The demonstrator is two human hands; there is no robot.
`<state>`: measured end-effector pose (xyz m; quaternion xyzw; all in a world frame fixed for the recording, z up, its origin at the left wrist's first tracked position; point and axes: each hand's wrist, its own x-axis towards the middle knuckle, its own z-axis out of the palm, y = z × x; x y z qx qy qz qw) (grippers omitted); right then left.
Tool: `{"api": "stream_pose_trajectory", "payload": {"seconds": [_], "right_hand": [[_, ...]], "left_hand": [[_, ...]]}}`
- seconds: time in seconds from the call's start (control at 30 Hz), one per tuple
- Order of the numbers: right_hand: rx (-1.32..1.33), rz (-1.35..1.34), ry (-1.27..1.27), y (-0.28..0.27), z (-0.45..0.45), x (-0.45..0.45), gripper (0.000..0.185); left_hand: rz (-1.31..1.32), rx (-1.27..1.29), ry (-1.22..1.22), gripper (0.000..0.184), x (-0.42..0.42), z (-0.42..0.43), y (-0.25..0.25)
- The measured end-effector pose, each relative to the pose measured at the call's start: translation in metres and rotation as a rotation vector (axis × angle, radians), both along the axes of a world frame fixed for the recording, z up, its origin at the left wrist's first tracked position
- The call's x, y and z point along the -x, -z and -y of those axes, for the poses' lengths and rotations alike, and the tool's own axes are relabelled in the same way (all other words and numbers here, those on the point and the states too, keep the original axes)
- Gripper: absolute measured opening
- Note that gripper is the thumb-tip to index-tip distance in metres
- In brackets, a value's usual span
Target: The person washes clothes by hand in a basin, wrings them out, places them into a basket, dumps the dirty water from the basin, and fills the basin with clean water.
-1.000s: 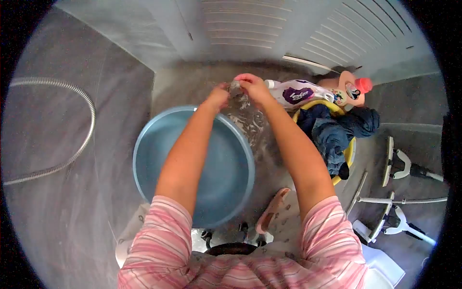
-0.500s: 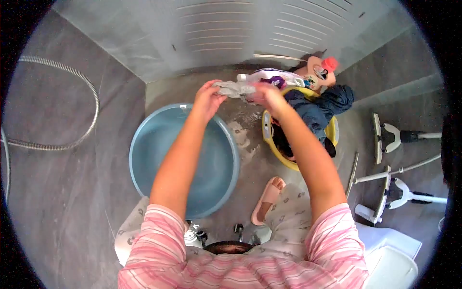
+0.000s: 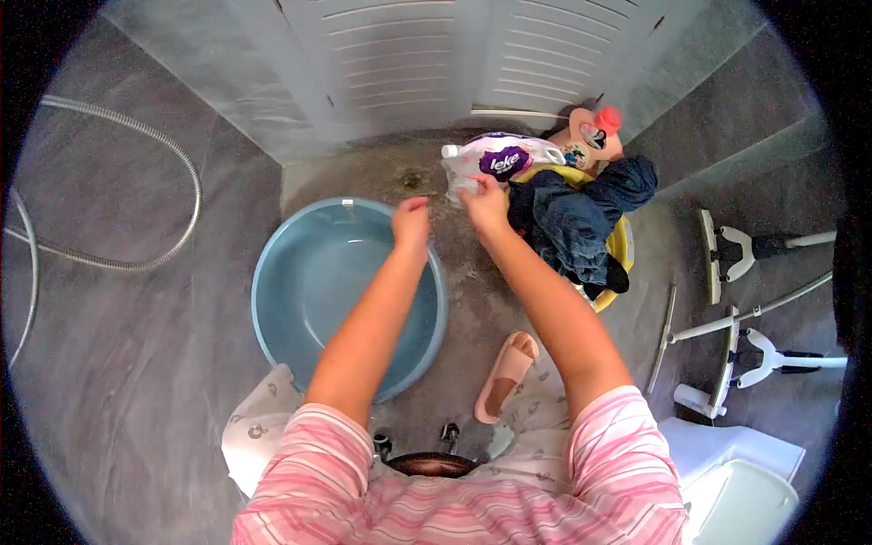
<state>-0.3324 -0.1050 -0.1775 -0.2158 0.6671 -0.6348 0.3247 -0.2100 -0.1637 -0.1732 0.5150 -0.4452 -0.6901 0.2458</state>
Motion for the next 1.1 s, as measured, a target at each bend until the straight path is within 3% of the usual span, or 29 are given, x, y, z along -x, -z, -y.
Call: {"api": "stream_pose_trajectory", "payload": {"seconds": [0.03,0.07,0.13,0.23,0.37,0.47,0.53,0.57,0.63,0.67,0.7,0.8,0.87,0.97,1.0,1.07,1.1], "right_hand": [[0.097,-0.114,0.090,0.006,0.004,-0.002,0.034],[0.098,-0.112,0.086,0.003,0.004,-0.004,0.034],[-0.044,-0.005,-0.265,-0.004,-0.001,-0.005,0.027],[-0.098,0.167,-0.315,-0.015,-0.004,-0.007,0.024],[-0.006,0.207,-0.272,-0.013,0.000,-0.016,0.028],[-0.033,0.250,-0.086,-0.026,0.003,-0.025,0.036],[-0.026,0.552,-0.259,-0.034,0.000,-0.030,0.036],[-0.028,0.552,-0.261,-0.028,0.002,-0.032,0.036],[0.088,0.549,-0.227,-0.021,0.005,-0.037,0.030],[0.088,0.549,-0.231,-0.020,0.006,-0.039,0.030],[0.028,0.516,-0.152,-0.019,0.005,-0.040,0.028],[-0.088,0.431,-0.071,-0.007,0.000,-0.036,0.021],[-0.144,0.386,-0.070,0.003,-0.004,-0.032,0.018],[-0.218,0.287,-0.035,0.031,-0.011,-0.019,0.022],[-0.283,0.144,-0.086,0.054,-0.011,-0.007,0.029],[-0.347,0.000,-0.134,0.050,-0.014,-0.005,0.037],[-0.422,0.016,-0.114,0.049,-0.015,-0.007,0.055]], "left_hand": [[0.002,0.002,-0.006,0.030,-0.001,-0.005,-0.005],[-0.170,-0.108,-0.010,0.030,0.001,-0.014,-0.011],[-0.423,-0.191,0.026,0.028,-0.001,-0.020,-0.015],[-0.518,-0.126,-0.001,0.025,-0.005,-0.017,-0.010],[-0.467,-0.136,0.038,0.024,-0.014,-0.015,-0.016],[-0.510,-0.246,0.050,0.021,-0.016,-0.014,-0.018],[-0.138,0.029,0.231,0.021,-0.012,-0.016,-0.007],[-0.139,0.027,0.228,0.021,-0.011,-0.017,0.001],[0.132,0.341,0.136,0.028,-0.006,-0.019,0.008],[0.412,0.662,-0.054,0.032,-0.001,-0.029,0.010],[0.413,0.661,-0.056,0.032,0.001,-0.031,0.011],[0.450,0.498,-0.194,0.025,0.010,-0.040,0.020],[-0.190,-0.077,-0.200,0.022,0.013,-0.050,0.013],[-0.191,-0.121,-0.177,0.019,0.016,-0.055,0.012],[-0.189,-0.123,-0.178,0.019,0.016,-0.055,0.017],[-0.405,-0.280,0.037,0.024,0.016,-0.053,0.021],[-0.404,-0.280,0.038,0.024,0.017,-0.055,0.023]]}}
